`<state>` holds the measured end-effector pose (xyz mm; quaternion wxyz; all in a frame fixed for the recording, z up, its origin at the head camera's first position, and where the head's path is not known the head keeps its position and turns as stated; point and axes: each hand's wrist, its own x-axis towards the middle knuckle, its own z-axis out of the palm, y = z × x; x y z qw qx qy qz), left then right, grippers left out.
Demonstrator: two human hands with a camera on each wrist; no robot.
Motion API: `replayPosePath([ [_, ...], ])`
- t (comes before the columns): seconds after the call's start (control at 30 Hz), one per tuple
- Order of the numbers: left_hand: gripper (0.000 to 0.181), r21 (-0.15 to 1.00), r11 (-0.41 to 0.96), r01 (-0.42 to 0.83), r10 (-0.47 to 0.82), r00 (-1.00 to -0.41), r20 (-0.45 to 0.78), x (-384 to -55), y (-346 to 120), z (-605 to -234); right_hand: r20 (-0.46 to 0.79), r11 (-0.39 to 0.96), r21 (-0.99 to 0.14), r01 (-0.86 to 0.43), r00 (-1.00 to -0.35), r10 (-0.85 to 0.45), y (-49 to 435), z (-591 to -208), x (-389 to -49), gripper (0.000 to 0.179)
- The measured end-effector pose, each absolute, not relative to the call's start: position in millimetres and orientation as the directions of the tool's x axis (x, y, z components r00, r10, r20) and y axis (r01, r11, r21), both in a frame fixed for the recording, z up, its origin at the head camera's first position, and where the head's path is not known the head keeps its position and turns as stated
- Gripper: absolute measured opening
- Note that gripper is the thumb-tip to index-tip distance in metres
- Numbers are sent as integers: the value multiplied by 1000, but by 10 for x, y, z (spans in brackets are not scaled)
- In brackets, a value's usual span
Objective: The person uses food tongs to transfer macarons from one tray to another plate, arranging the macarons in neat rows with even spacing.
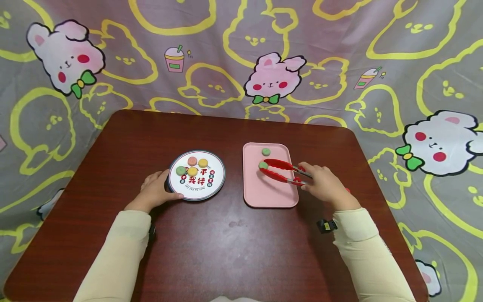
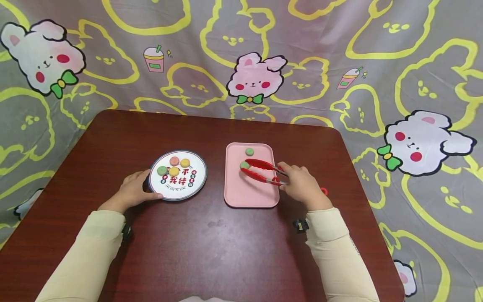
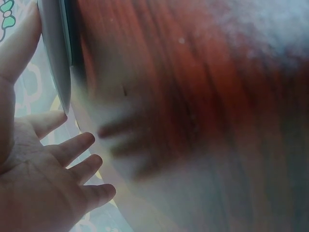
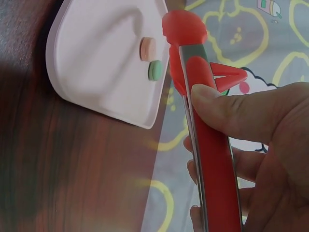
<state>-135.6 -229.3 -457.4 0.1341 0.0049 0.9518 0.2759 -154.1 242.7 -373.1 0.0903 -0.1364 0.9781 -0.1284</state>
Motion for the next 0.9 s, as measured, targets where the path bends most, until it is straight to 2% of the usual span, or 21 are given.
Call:
replayPosePath([
  [0.9,104,529,846,-72,81,-962,-260,-1366,-2314,-4573,-97,901,-317,-297,-935,-342,2155,-3762,-1528,65],
])
